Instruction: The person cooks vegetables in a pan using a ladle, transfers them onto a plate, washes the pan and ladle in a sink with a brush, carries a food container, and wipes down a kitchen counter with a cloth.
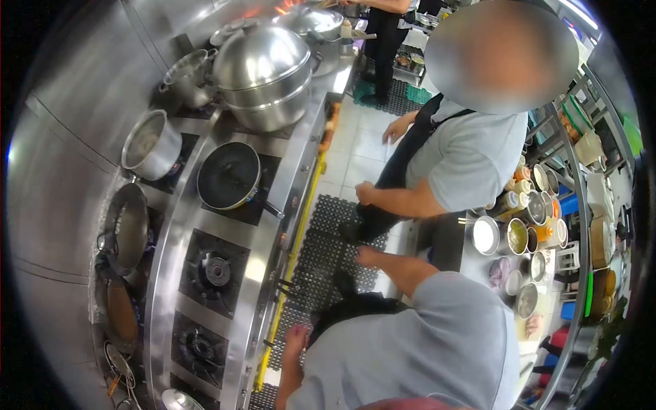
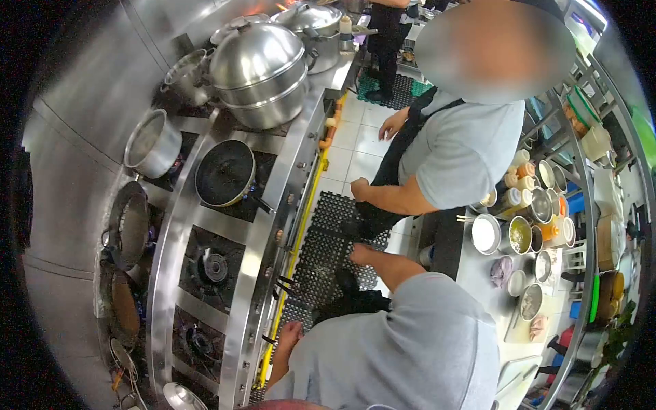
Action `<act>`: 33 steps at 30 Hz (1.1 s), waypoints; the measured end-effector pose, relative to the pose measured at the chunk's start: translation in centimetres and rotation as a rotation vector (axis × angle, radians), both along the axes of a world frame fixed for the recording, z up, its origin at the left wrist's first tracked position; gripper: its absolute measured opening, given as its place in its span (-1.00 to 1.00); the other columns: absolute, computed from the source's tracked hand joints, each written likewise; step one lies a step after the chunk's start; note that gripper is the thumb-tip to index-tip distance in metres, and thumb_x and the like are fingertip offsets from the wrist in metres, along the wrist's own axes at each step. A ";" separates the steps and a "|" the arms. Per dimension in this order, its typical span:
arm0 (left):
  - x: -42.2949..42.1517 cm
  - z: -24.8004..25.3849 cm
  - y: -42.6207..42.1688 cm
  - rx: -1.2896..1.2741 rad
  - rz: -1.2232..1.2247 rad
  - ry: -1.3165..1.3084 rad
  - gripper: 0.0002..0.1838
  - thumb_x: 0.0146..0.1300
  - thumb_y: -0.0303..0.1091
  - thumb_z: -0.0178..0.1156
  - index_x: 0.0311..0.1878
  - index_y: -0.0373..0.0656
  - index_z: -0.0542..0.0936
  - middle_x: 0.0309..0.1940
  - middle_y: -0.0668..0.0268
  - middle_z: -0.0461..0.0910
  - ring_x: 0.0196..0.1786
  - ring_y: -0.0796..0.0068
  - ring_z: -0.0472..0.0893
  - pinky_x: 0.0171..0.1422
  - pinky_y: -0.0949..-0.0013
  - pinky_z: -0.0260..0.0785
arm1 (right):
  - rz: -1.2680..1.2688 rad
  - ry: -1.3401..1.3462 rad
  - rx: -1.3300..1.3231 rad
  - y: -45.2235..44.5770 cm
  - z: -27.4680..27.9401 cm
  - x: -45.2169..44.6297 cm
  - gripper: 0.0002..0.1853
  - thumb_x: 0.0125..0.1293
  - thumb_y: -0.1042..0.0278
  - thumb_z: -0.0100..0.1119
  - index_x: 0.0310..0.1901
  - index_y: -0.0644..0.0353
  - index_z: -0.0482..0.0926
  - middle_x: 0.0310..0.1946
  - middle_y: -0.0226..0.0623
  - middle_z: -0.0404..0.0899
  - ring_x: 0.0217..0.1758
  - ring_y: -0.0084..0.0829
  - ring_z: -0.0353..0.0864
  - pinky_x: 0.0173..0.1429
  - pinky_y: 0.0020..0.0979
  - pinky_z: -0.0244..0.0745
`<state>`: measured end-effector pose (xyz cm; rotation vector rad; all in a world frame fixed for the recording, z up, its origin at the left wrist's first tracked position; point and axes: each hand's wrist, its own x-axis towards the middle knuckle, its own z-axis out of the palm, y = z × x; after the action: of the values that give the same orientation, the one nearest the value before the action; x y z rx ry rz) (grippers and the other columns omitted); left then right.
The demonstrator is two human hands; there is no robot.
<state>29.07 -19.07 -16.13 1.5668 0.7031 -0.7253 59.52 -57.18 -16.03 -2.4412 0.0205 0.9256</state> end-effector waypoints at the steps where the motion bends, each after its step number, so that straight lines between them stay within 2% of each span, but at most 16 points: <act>1: -1.9 1.3 -0.5 0.038 0.028 0.045 -0.71 0.53 -0.14 0.31 0.00 -0.21 0.70 -0.34 0.34 0.71 -0.37 0.46 0.65 -0.30 0.30 0.50 | -0.014 -0.007 0.072 0.7 1.0 0.8 -0.65 0.37 0.23 0.28 -0.46 0.33 0.77 -0.37 0.05 0.80 -0.30 0.04 0.82 -0.10 0.01 0.76; 2: -4.3 2.6 -0.6 0.081 0.060 0.089 -0.74 0.55 -0.17 0.28 -0.05 -0.19 0.70 -0.35 0.36 0.69 -0.36 0.47 0.64 -0.31 0.30 0.49 | -0.009 -0.001 0.068 1.4 0.0 1.6 -0.65 0.37 0.23 0.28 -0.46 0.33 0.77 -0.37 0.05 0.80 -0.30 0.04 0.82 -0.10 0.01 0.76; 4: -11.2 -2.8 1.6 0.767 -0.887 -0.563 -0.78 0.60 -0.24 0.15 -0.03 -0.13 0.71 -0.34 0.36 0.70 -0.31 0.45 0.66 -0.25 0.26 0.51 | 0.875 0.140 -0.265 2.2 -7.5 4.0 -0.67 0.40 0.11 0.23 -0.21 0.24 0.80 -0.30 -0.03 0.81 -0.17 0.04 0.84 -0.03 0.03 0.77; 6: -17.3 -0.5 -2.9 0.131 0.358 -0.202 -0.76 0.60 -0.31 0.05 0.01 -0.05 0.73 -0.30 0.25 0.74 -0.23 0.34 0.73 -0.16 0.12 0.57 | 0.938 0.080 -0.150 2.4 -14.4 3.6 -0.69 0.39 0.15 0.22 -0.26 0.22 0.81 -0.31 -0.03 0.80 -0.18 0.04 0.83 -0.05 0.02 0.77; 8: -20.4 -0.2 -2.5 0.928 -0.562 -0.476 -0.74 0.57 -0.25 0.07 0.05 -0.03 0.74 -0.26 0.18 0.77 -0.25 0.26 0.75 -0.17 0.03 0.61 | 0.993 0.011 -0.034 3.0 -14.9 2.7 -0.70 0.38 0.18 0.21 -0.32 0.20 0.82 -0.32 -0.02 0.79 -0.19 0.04 0.83 -0.06 0.01 0.77; 10: -22.4 0.5 -3.4 0.724 -0.361 -0.212 -0.74 0.56 -0.22 0.10 0.04 -0.06 0.74 -0.26 0.18 0.77 -0.25 0.26 0.75 -0.16 0.04 0.60 | 1.653 -0.341 -0.168 5.4 -11.8 1.3 -0.70 0.36 0.21 0.18 -0.37 0.17 0.81 -0.33 -0.05 0.79 -0.26 0.00 0.82 -0.19 0.01 0.75; 11: -22.3 0.9 -3.4 0.666 -0.297 -0.139 -0.73 0.55 -0.20 0.11 0.04 -0.07 0.74 -0.26 0.18 0.77 -0.25 0.26 0.75 -0.16 0.04 0.60 | 1.530 -0.370 -0.174 5.9 -16.3 0.3 -0.70 0.40 0.22 0.17 -0.38 0.17 0.80 -0.38 -0.08 0.77 -0.30 -0.08 0.82 -0.27 -0.06 0.73; 14: -22.3 0.5 -2.1 0.615 -0.265 -0.076 -0.70 0.54 -0.14 0.14 0.03 -0.10 0.75 -0.26 0.18 0.76 -0.25 0.26 0.74 -0.16 0.06 0.60 | 0.661 0.377 -0.076 10.3 -0.5 -1.5 -0.63 0.51 0.19 0.17 -0.42 0.17 0.78 -0.36 -0.11 0.78 -0.21 -0.13 0.83 -0.18 -0.04 0.73; 17: -21.7 -0.4 0.1 0.586 -0.302 -0.087 -0.67 0.52 -0.09 0.18 0.02 -0.14 0.75 -0.26 0.19 0.76 -0.24 0.27 0.73 -0.15 0.07 0.59 | -0.496 0.873 0.825 10.2 1.5 -1.9 -0.51 0.64 -0.09 0.16 0.18 0.24 0.64 0.11 0.14 0.75 0.14 0.07 0.77 0.21 0.10 0.67; 21: -20.8 -2.5 4.8 0.548 -0.368 -0.129 -0.60 0.50 -0.02 0.22 0.00 -0.19 0.76 -0.26 0.19 0.76 -0.24 0.27 0.72 -0.15 0.09 0.58 | -0.883 0.064 1.136 5.7 6.0 2.6 -0.40 0.64 0.01 0.18 0.47 0.29 0.43 -0.18 -0.10 0.67 -0.31 -0.19 0.67 -0.26 -0.14 0.64; 22: -20.6 -3.1 6.3 0.537 -0.380 -0.138 -0.59 0.50 0.00 0.24 0.00 -0.20 0.76 -0.26 0.19 0.76 -0.24 0.27 0.72 -0.14 0.10 0.58 | -0.970 -0.186 1.142 4.6 9.1 2.3 0.15 0.57 0.08 0.33 0.74 0.15 -0.43 -0.21 -0.23 0.69 -0.35 -0.38 0.69 -0.26 -0.33 0.64; 23: -20.0 -3.9 8.2 0.528 -0.397 -0.151 -0.57 0.49 0.02 0.25 0.00 -0.21 0.76 -0.26 0.19 0.76 -0.24 0.27 0.72 -0.14 0.10 0.58 | -0.963 -0.194 1.154 3.0 11.1 2.1 0.15 0.57 0.08 0.33 0.74 0.15 -0.43 -0.21 -0.23 0.69 -0.35 -0.38 0.69 -0.26 -0.33 0.64; 26: -17.3 -6.4 13.3 0.452 -0.378 -0.157 -0.52 0.48 0.07 0.28 -0.01 -0.24 0.77 -0.26 0.20 0.76 -0.24 0.27 0.71 -0.14 0.12 0.58 | -0.352 -0.303 0.758 -1.7 16.4 -1.5 -0.58 0.53 -0.01 0.38 0.01 0.27 0.81 -0.44 -0.50 0.70 -0.35 -0.52 0.66 -0.25 -0.46 0.58; 28: -14.9 -7.9 15.9 0.318 -0.585 -0.170 -0.67 0.54 -0.07 0.18 -0.15 -0.11 0.76 -0.47 0.29 0.63 -0.47 0.26 0.67 -0.41 0.10 0.57 | -0.212 -0.101 0.481 -1.9 18.7 -7.0 -0.57 0.58 -0.03 0.28 -0.23 0.20 0.84 -0.38 -0.30 0.81 -0.38 -0.47 0.75 -0.25 -0.42 0.67; 29: -13.2 1.1 13.5 0.245 -0.199 0.074 -0.67 0.56 -0.05 0.19 -0.14 -0.09 0.76 -0.49 0.30 0.61 -0.48 0.27 0.68 -0.44 0.15 0.55 | -0.179 -0.081 0.420 -2.7 14.3 -9.0 -0.54 0.58 -0.07 0.27 -0.23 0.20 0.86 -0.40 -0.28 0.82 -0.41 -0.42 0.77 -0.26 -0.34 0.71; 33: -14.1 -6.3 15.5 -0.057 -0.174 0.045 -0.64 0.54 -0.01 0.27 0.04 -0.12 0.77 -0.33 0.30 0.67 -0.39 0.37 0.70 -0.42 0.22 0.53 | 0.443 -0.085 -0.171 -4.6 -1.6 -25.1 -0.39 0.50 -0.33 0.21 0.29 -0.02 0.75 0.24 -0.09 0.75 0.24 0.01 0.73 0.38 -0.02 0.59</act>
<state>14.98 -3.54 -22.48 1.5765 0.5793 -0.9039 34.42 -61.77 -17.63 -2.6980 -0.5097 1.0357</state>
